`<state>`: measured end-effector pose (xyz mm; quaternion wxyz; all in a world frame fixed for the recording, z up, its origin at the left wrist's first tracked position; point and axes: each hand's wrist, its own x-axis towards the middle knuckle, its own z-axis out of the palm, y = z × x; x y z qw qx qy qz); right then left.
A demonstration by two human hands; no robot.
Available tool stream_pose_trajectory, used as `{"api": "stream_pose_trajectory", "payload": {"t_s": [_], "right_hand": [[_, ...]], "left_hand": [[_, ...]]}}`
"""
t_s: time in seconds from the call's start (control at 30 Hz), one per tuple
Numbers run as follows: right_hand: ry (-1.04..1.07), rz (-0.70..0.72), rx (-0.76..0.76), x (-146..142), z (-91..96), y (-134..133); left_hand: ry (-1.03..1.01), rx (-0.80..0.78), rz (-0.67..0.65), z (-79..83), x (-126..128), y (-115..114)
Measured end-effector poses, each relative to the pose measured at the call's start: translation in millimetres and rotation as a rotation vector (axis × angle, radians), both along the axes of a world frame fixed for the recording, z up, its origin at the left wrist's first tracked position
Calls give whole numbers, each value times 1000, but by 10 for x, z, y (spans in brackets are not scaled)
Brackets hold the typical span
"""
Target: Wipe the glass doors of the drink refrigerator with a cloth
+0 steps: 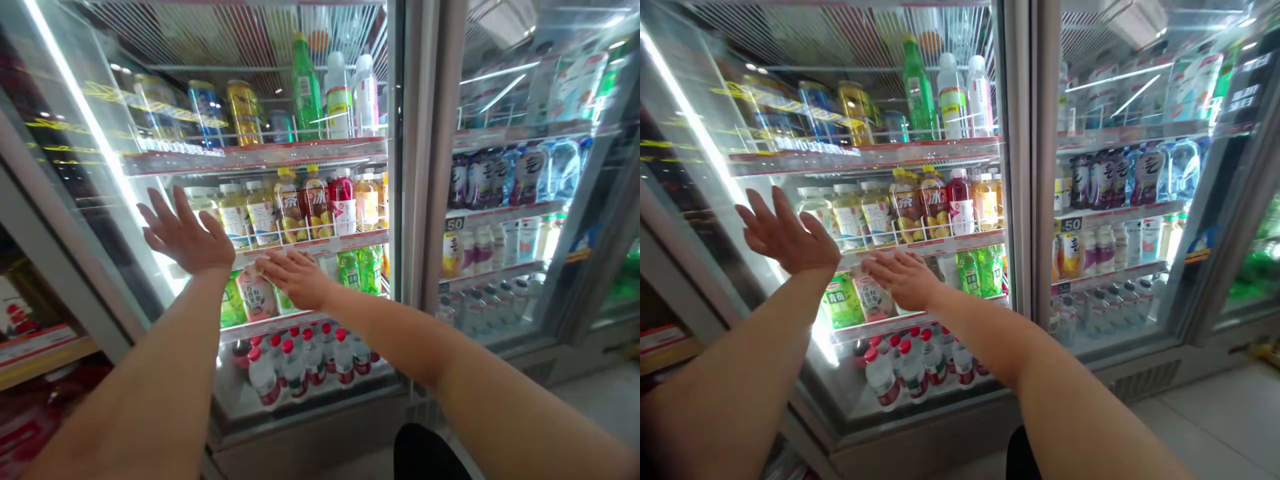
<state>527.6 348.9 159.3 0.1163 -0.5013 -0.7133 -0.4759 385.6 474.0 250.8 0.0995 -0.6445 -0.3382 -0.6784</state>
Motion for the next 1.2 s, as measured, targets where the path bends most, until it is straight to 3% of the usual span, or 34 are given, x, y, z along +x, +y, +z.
{"api": "stream_pose_trajectory", "payload": {"t_s": [0.1,0.23,0.4,0.5,0.6,0.7,0.8,0.9,1.03,1.2], "right_hand": [[-100,21,-44,-15,117,36],[-82,33,-11,230,458,-101],[114,-77,202,646,980,-465],[245,-137,349,853,1149,-641],[333,-120,418,938,1070,-675],[375,-82,409,824,789,-564],[288,-49,269,549,487,-388],[142,-50,140,236,331,-206],[87,-8,177,-91,389,73],[247,122,321,-412,709,420]], "left_hand": [[-17,33,0,-7,-1,18],[-8,35,1,-12,-12,8],[-11,-39,-23,47,-12,-93],[-55,-126,-54,98,2,-146],[-77,-155,-69,105,7,-136],[-45,-54,-33,66,1,-86],[-26,-1,-10,32,-8,-60],[-42,13,-37,26,-12,-57],[-36,75,-21,15,-20,7],[28,176,-18,-17,-48,113]]}}
